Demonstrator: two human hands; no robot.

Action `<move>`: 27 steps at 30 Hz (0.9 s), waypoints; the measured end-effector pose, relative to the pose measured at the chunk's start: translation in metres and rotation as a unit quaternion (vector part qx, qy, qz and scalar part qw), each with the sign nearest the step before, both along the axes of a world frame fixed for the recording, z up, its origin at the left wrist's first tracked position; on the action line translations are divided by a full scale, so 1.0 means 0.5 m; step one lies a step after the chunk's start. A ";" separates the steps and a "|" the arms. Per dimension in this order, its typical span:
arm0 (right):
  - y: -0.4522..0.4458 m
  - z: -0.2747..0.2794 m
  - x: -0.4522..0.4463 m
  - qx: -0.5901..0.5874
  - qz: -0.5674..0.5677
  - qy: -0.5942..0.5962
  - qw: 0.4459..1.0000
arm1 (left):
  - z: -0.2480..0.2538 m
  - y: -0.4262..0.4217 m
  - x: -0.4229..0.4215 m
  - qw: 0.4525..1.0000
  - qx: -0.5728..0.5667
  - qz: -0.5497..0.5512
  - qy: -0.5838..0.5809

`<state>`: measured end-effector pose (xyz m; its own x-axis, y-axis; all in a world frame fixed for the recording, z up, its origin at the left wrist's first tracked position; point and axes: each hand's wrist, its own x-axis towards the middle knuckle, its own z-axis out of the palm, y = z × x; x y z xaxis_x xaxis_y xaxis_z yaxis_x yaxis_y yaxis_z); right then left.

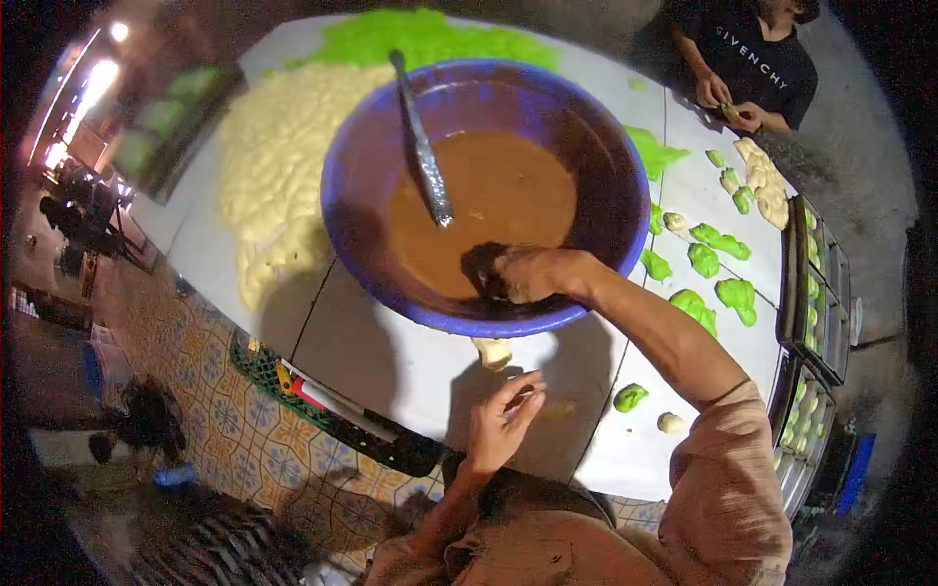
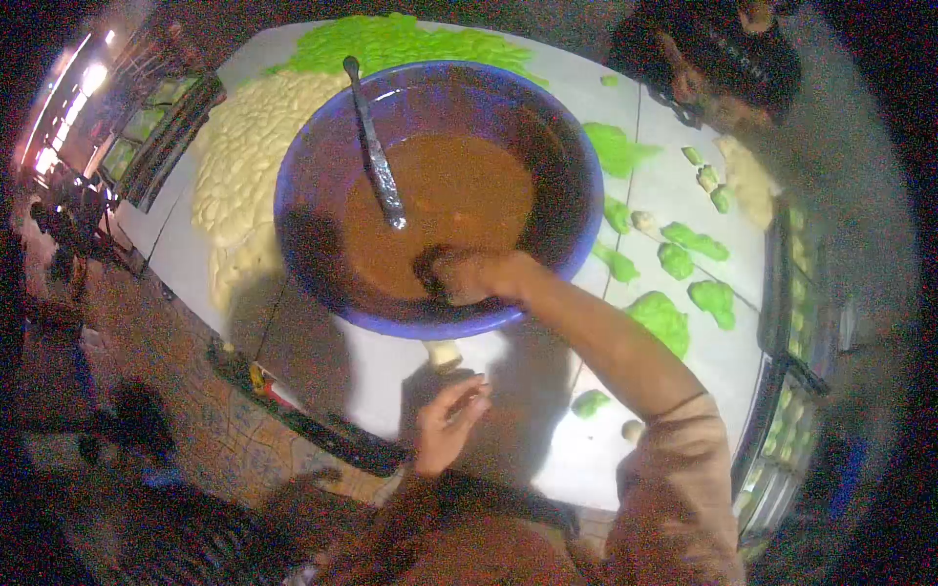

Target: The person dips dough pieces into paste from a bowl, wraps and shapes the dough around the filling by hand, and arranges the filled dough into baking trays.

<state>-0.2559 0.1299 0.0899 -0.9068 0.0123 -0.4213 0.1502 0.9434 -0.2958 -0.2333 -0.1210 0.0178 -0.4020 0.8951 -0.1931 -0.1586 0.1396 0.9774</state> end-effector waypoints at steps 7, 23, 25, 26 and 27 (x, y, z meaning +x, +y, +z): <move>-0.021 0.093 0.060 -0.572 -0.322 0.104 0.747 | 0.032 0.029 -0.003 0.994 0.048 0.019 -0.095; -0.215 0.001 0.515 -0.286 -0.512 0.398 0.706 | 0.056 0.159 0.186 0.970 0.022 0.008 -0.243; -0.238 -0.014 0.531 -0.169 -0.496 0.433 0.733 | 0.070 0.166 0.204 0.975 -0.014 -0.038 -0.217; -0.246 -0.020 0.537 -0.142 -0.510 0.442 0.724 | 0.072 0.168 0.212 0.977 -0.032 -0.061 -0.204; -0.247 -0.030 0.544 -0.101 -0.507 0.455 0.726 | 0.071 0.173 0.227 0.978 -0.017 -0.059 -0.200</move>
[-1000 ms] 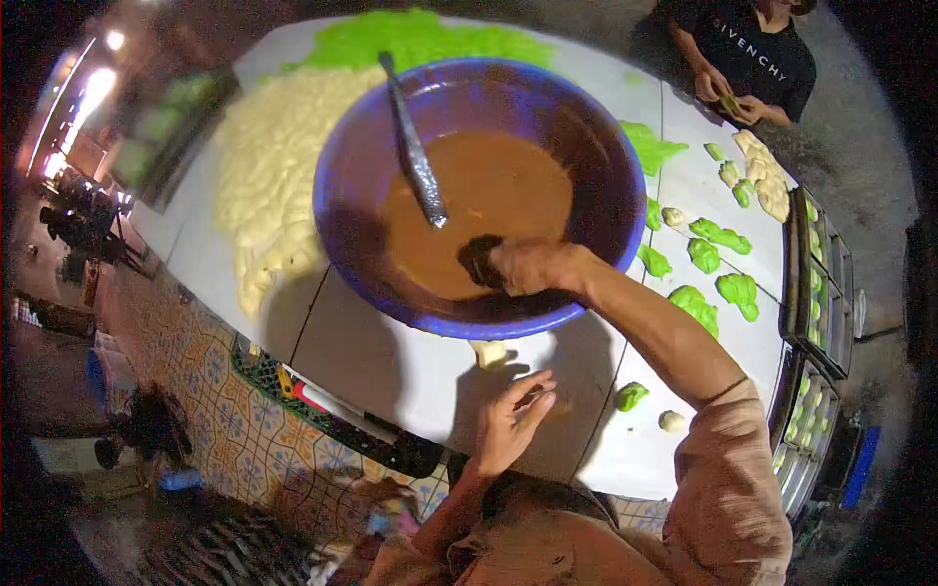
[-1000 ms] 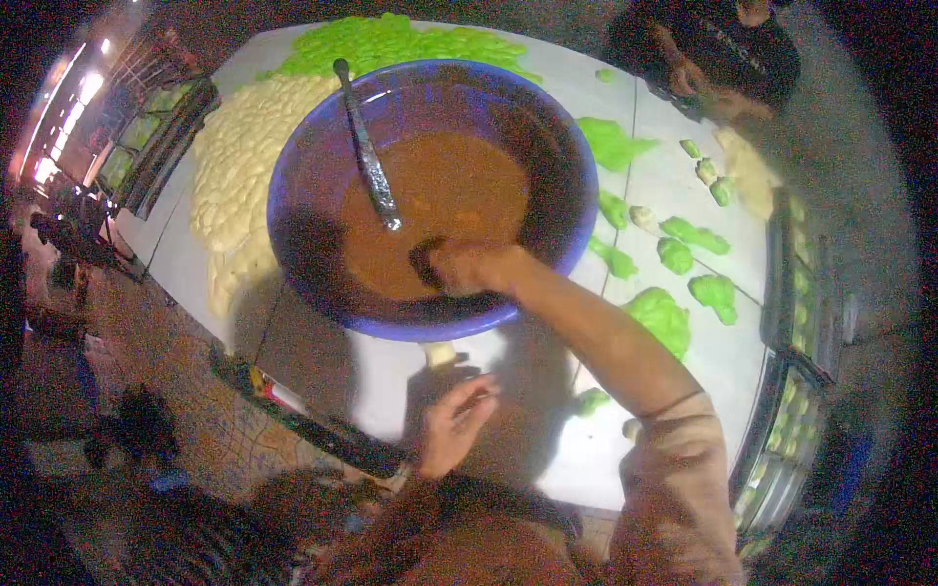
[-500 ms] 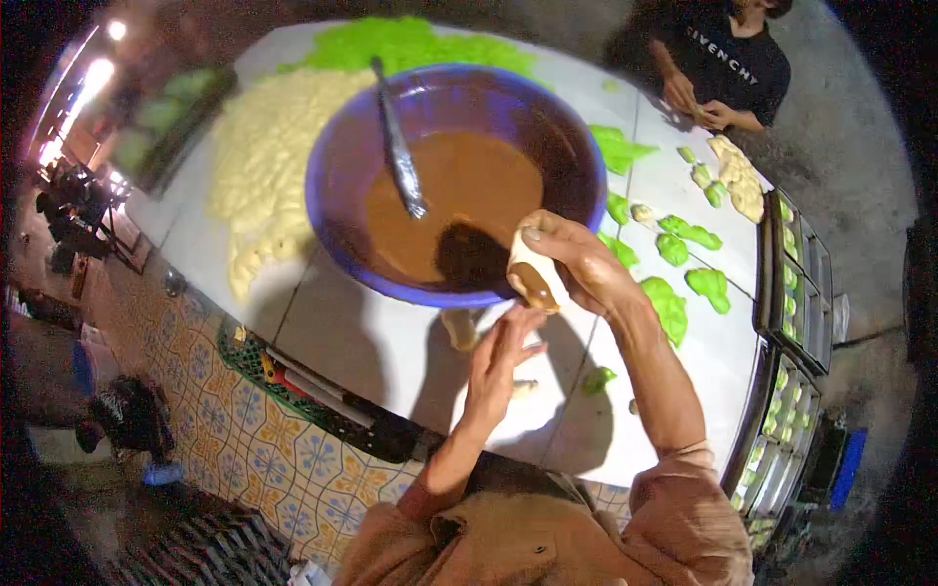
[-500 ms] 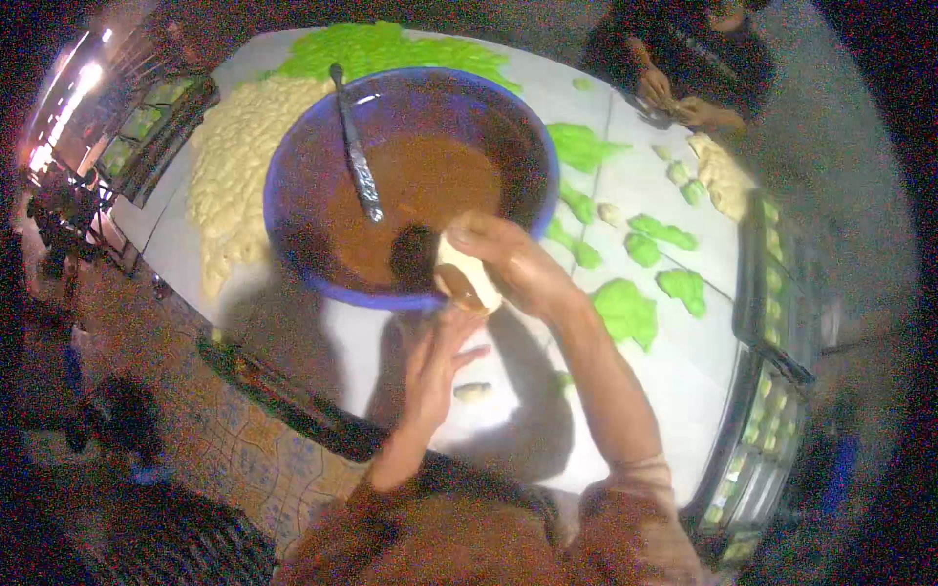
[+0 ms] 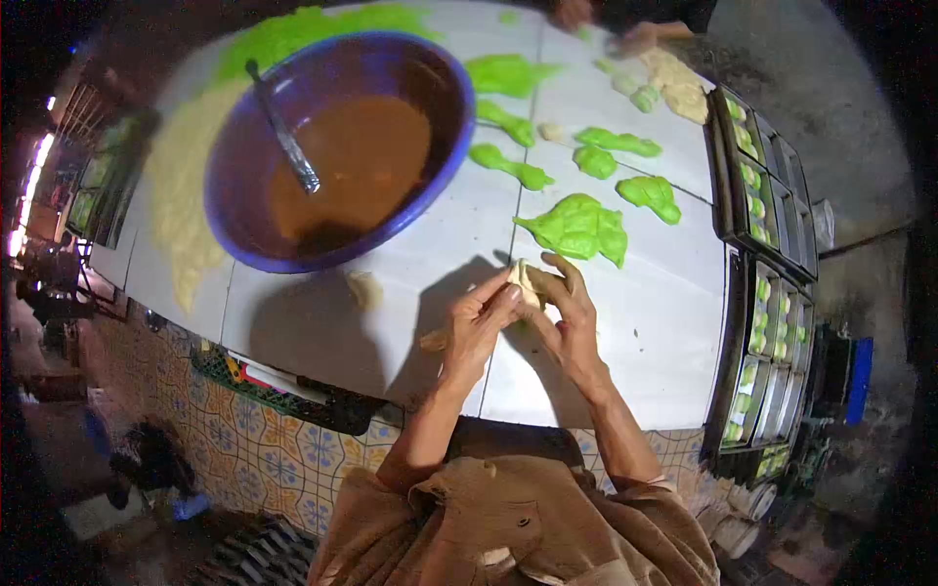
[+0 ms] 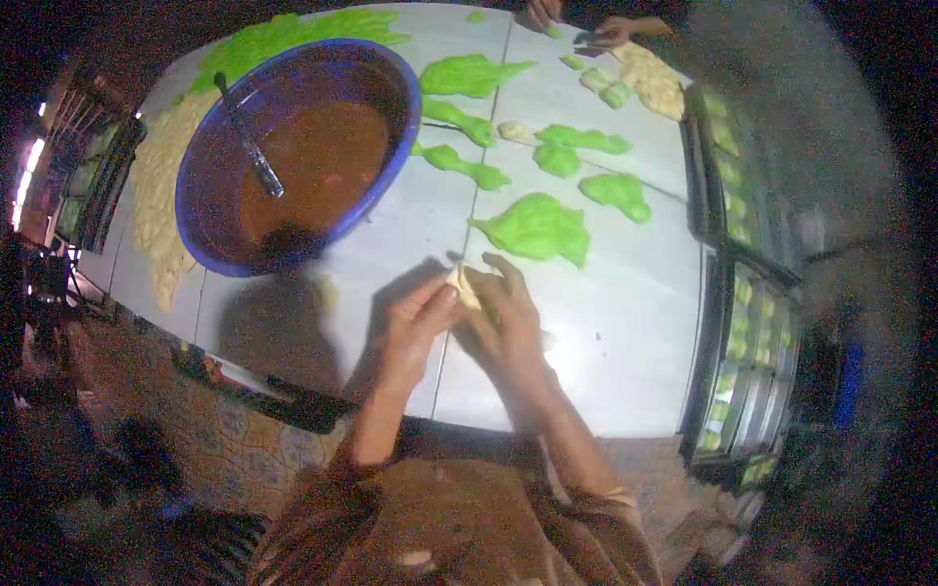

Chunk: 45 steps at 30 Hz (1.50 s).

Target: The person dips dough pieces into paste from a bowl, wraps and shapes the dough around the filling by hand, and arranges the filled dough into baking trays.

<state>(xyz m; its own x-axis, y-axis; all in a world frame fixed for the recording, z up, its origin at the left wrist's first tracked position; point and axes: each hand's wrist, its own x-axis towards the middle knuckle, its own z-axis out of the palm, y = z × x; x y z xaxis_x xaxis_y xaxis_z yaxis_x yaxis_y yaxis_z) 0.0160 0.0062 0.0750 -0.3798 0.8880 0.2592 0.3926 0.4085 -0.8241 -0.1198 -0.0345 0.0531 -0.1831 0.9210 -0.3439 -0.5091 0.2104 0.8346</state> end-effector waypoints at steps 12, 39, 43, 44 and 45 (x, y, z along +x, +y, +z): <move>-0.001 0.036 0.078 -0.236 0.014 0.088 0.968 | 0.020 0.071 0.019 0.993 0.006 -0.112 0.038; 0.013 -0.003 0.220 -0.093 -0.088 0.019 0.992 | -0.011 0.092 0.162 0.973 -0.024 -0.175 0.149; 0.034 -0.010 0.213 -0.319 -0.152 0.306 0.884 | -0.002 0.076 0.151 0.877 0.052 -0.247 0.409; 0.041 -0.041 0.220 -0.323 -0.129 0.256 0.902 | 0.005 0.068 0.151 0.826 0.076 -0.282 0.481; 0.051 -0.080 0.226 -0.327 -0.107 0.205 0.917 | -0.023 0.054 0.167 0.830 0.080 -0.266 0.484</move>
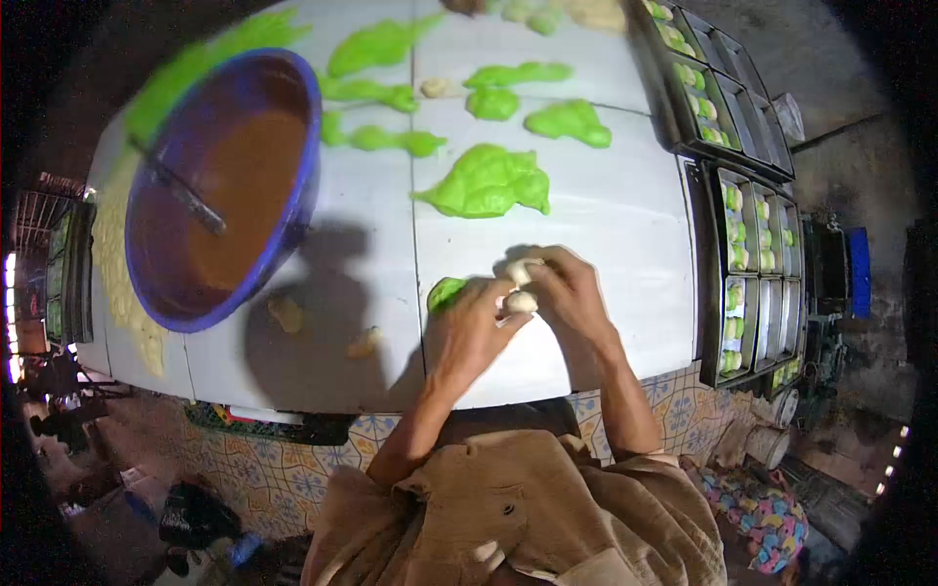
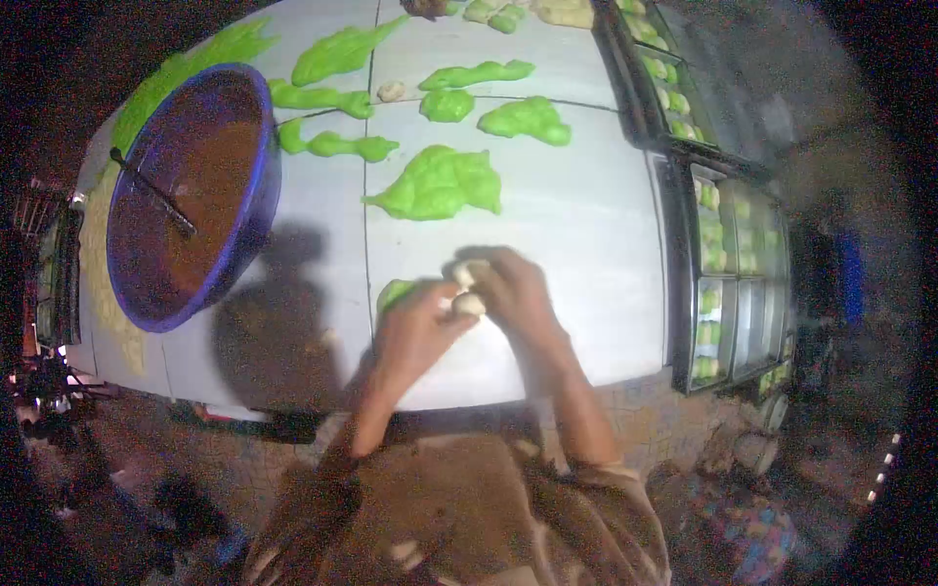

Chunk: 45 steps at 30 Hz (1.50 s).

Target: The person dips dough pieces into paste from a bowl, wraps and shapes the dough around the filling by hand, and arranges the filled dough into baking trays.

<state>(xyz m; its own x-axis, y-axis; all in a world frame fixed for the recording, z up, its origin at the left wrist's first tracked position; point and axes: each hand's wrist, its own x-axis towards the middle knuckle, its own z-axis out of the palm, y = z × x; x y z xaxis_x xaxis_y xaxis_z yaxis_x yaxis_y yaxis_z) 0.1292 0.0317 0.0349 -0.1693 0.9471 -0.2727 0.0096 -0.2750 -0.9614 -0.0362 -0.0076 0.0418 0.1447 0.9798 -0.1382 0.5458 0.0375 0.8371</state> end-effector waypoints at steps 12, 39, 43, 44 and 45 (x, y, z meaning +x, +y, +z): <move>0.029 0.001 -0.016 0.251 0.122 -0.397 0.874 | -0.039 -0.022 0.000 0.987 0.066 -0.093 0.110; 0.395 0.017 -0.301 0.058 0.126 -0.009 0.990 | -0.065 0.396 -0.305 0.948 0.292 0.062 0.114; 0.399 -0.037 -0.305 0.040 0.188 -0.101 0.976 | -0.080 0.372 -0.310 0.955 0.271 0.068 0.100; 0.397 -0.047 -0.306 0.006 0.181 -0.063 0.982 | -0.084 0.367 -0.309 0.957 0.266 0.071 0.093; 0.394 -0.048 -0.304 0.016 0.180 -0.029 0.983 | -0.059 0.355 -0.307 0.952 0.284 0.051 0.106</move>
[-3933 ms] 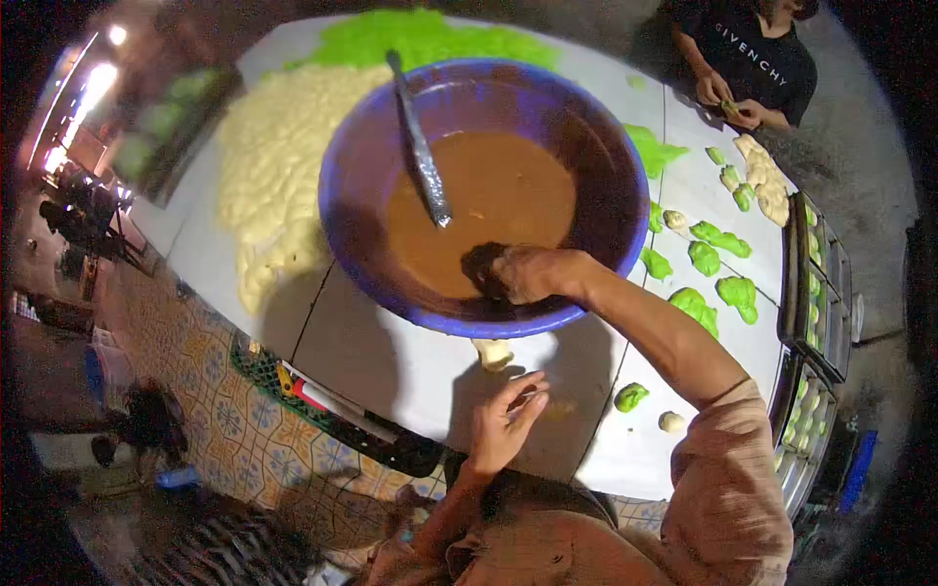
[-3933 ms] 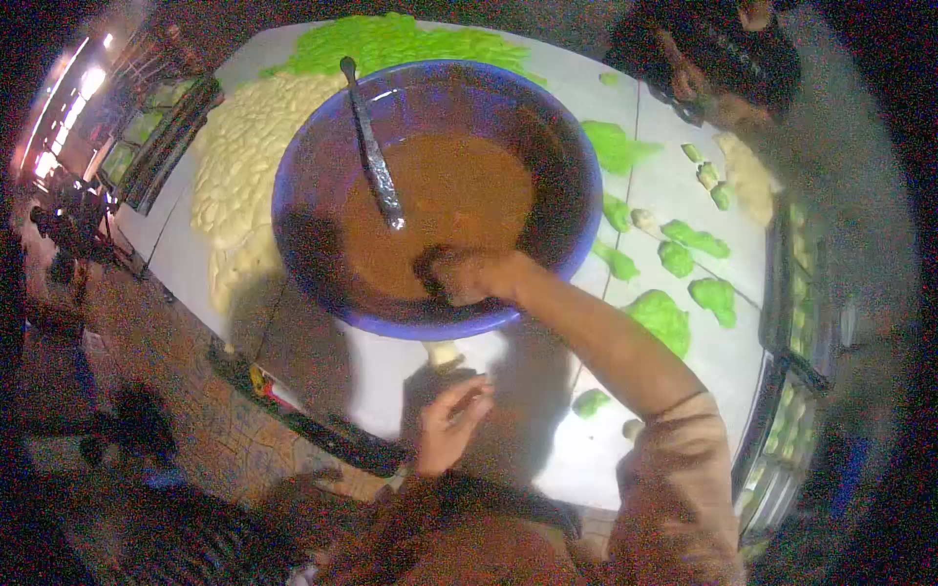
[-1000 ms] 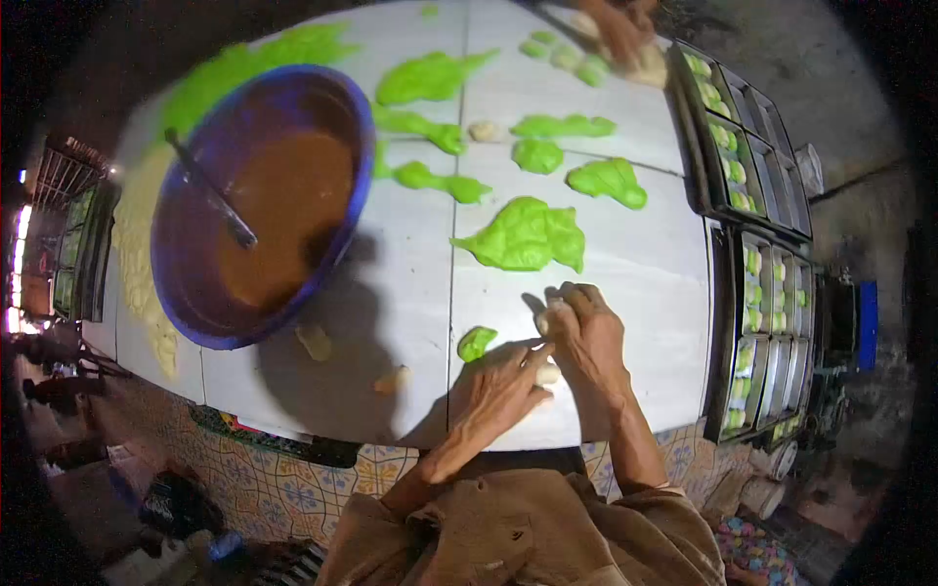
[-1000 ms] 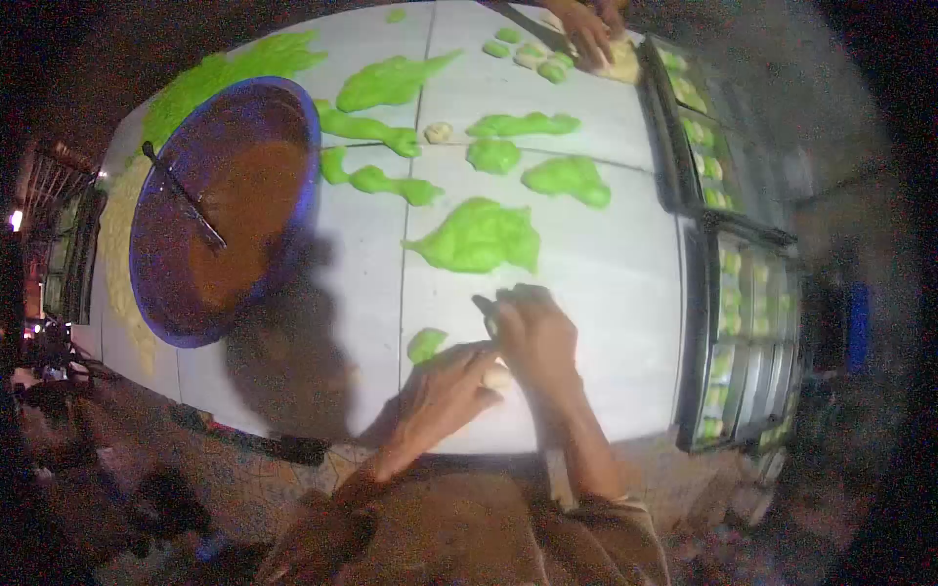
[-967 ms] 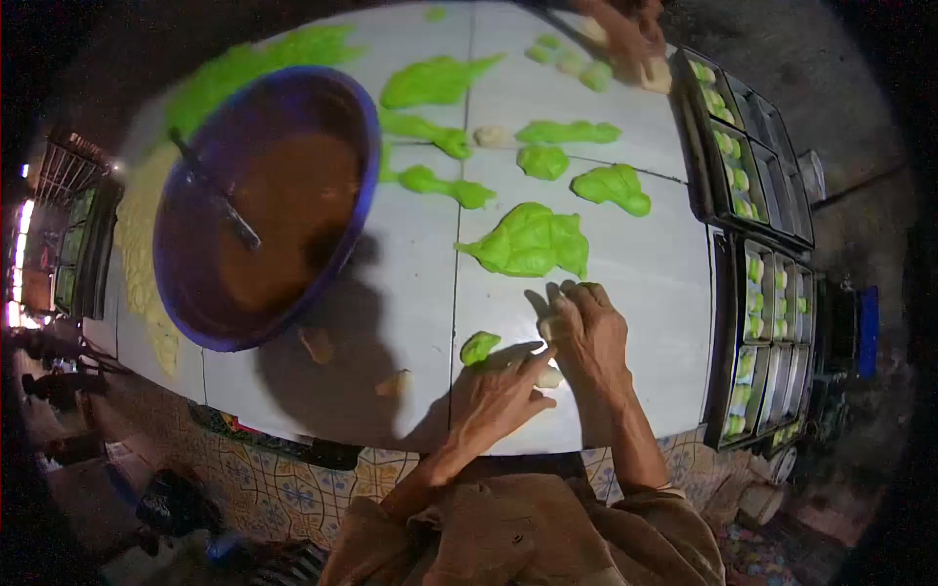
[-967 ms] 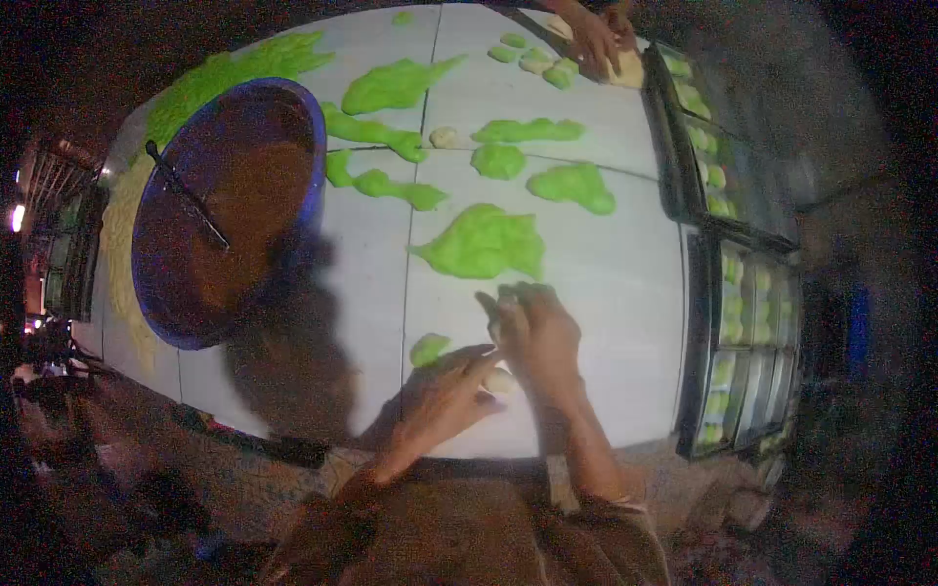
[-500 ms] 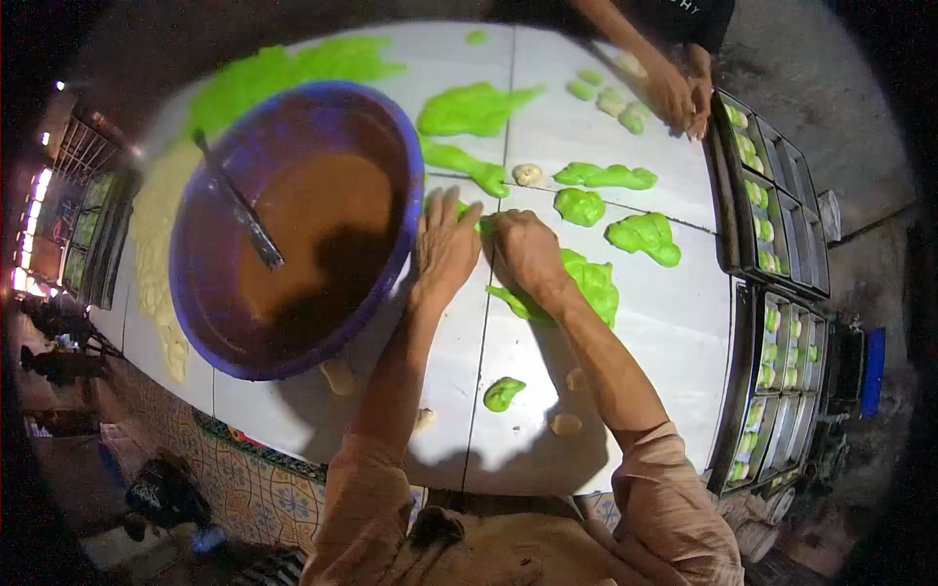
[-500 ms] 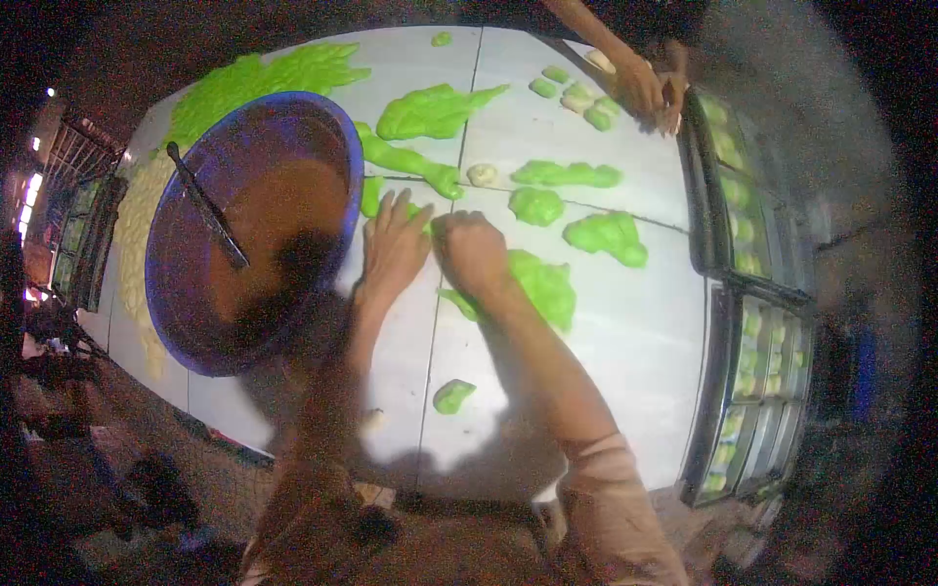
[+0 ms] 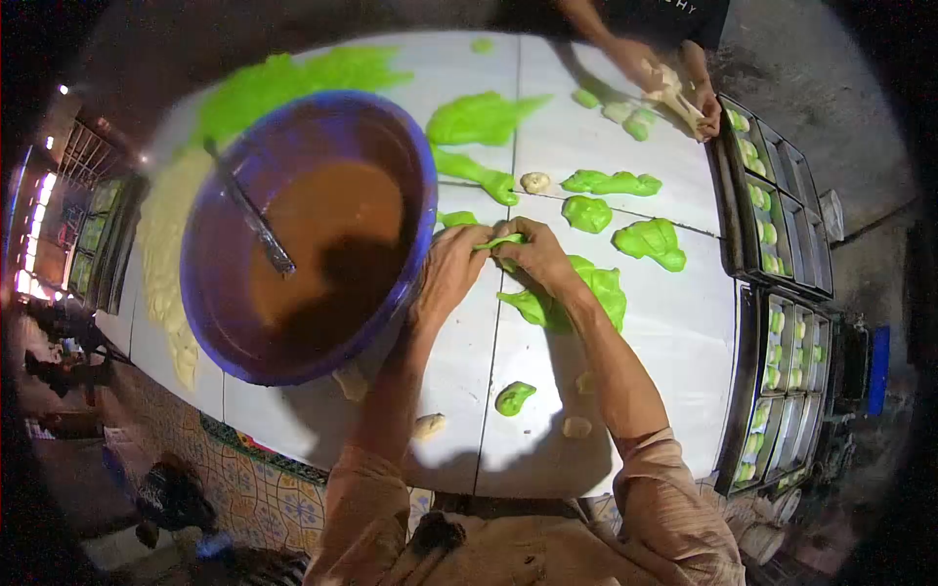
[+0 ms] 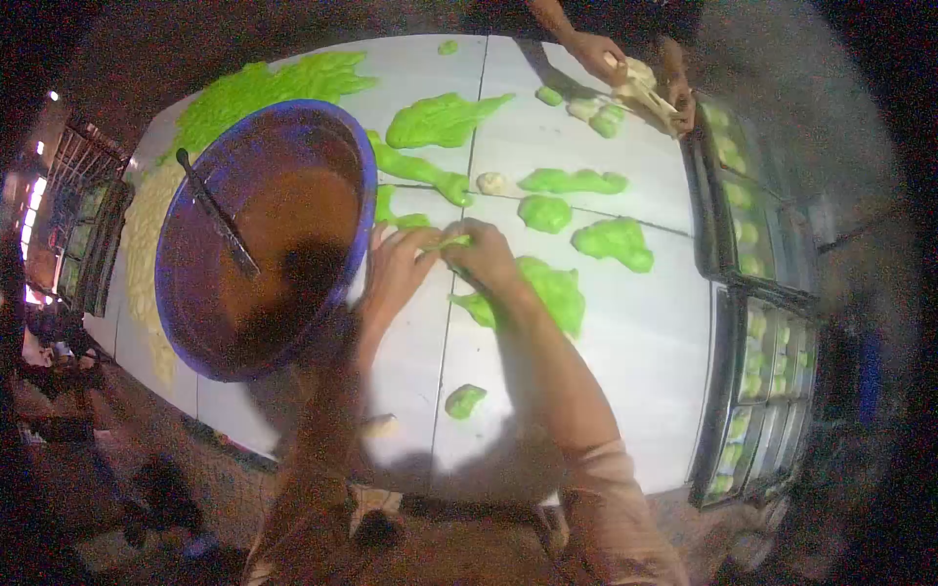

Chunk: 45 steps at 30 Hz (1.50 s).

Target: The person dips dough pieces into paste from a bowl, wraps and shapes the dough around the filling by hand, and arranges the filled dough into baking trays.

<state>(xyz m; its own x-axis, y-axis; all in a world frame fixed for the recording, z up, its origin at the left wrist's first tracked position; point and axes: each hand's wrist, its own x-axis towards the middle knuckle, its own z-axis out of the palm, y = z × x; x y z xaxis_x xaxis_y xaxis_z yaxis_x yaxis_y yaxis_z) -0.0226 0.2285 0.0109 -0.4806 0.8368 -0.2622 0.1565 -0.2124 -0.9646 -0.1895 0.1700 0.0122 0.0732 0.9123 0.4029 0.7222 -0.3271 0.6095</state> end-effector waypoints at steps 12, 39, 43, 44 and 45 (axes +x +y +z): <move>-0.134 0.055 0.184 0.006 -0.104 0.202 0.974 | -0.052 -0.044 0.003 0.982 -0.064 0.008 0.176; -0.396 0.195 0.065 -0.021 -0.109 0.112 0.987 | 0.117 -0.335 0.163 0.952 0.131 0.007 -0.277; -0.406 0.277 -0.028 -0.083 -0.072 0.250 0.962 | 0.115 -0.338 0.154 0.885 0.189 0.052 -0.421; -0.398 0.283 -0.046 -0.093 -0.043 0.227 0.968 | 0.112 -0.341 0.144 0.874 0.179 0.071 -0.446; -0.389 0.289 -0.066 -0.104 -0.013 0.204 0.973 | 0.101 -0.344 0.136 0.862 0.159 0.086 -0.474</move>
